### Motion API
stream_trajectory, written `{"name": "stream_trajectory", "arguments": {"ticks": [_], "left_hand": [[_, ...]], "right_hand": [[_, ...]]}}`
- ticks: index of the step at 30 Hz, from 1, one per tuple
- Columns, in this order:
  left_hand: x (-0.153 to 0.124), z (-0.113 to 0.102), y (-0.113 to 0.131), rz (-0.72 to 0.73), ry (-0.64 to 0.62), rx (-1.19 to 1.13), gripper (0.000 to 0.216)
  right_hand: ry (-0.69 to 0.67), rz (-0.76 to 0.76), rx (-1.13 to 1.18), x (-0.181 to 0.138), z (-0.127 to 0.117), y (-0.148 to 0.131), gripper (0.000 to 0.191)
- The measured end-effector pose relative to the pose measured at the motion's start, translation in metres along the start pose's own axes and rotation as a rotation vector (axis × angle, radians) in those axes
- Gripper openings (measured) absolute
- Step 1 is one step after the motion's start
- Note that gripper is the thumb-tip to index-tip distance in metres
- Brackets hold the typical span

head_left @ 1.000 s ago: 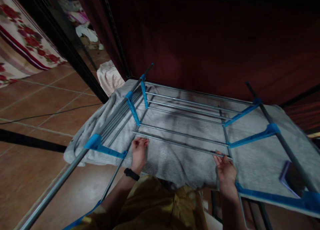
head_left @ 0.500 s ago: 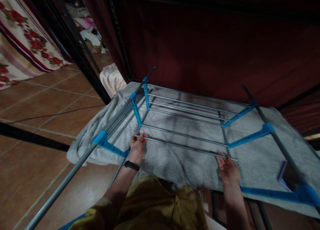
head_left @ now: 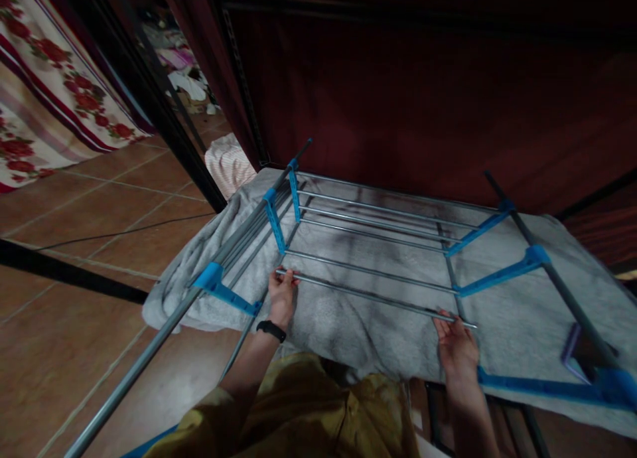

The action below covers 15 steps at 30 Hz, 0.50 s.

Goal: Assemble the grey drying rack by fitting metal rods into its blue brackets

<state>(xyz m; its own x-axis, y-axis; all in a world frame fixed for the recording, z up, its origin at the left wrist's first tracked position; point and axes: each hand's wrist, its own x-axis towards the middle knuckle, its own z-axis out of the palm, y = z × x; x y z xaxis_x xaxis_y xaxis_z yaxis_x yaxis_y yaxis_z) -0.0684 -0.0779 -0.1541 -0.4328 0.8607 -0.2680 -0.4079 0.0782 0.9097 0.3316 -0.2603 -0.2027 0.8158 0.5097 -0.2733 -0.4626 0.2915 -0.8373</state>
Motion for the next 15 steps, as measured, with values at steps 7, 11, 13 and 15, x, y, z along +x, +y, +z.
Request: {"name": "stream_trajectory", "arguments": {"ticks": [7,11,13,15], "left_hand": [[-0.003,-0.001,-0.003,0.077,0.012,0.042,0.044],[-0.008,0.000,0.001,0.092,-0.003,0.050,0.043],[-0.009,0.000,0.002,0.107,0.015,0.043,0.042],[-0.006,-0.001,0.001,0.116,-0.001,0.045,0.041]], "right_hand": [[-0.020,-0.005,0.031,0.000,0.000,0.003,0.011],[-0.030,-0.033,0.051,-0.007,0.009,0.002,0.019],[0.003,-0.048,0.045,-0.013,0.017,0.000,0.021],[0.031,-0.027,0.039,-0.018,0.027,-0.004,0.024]]}}
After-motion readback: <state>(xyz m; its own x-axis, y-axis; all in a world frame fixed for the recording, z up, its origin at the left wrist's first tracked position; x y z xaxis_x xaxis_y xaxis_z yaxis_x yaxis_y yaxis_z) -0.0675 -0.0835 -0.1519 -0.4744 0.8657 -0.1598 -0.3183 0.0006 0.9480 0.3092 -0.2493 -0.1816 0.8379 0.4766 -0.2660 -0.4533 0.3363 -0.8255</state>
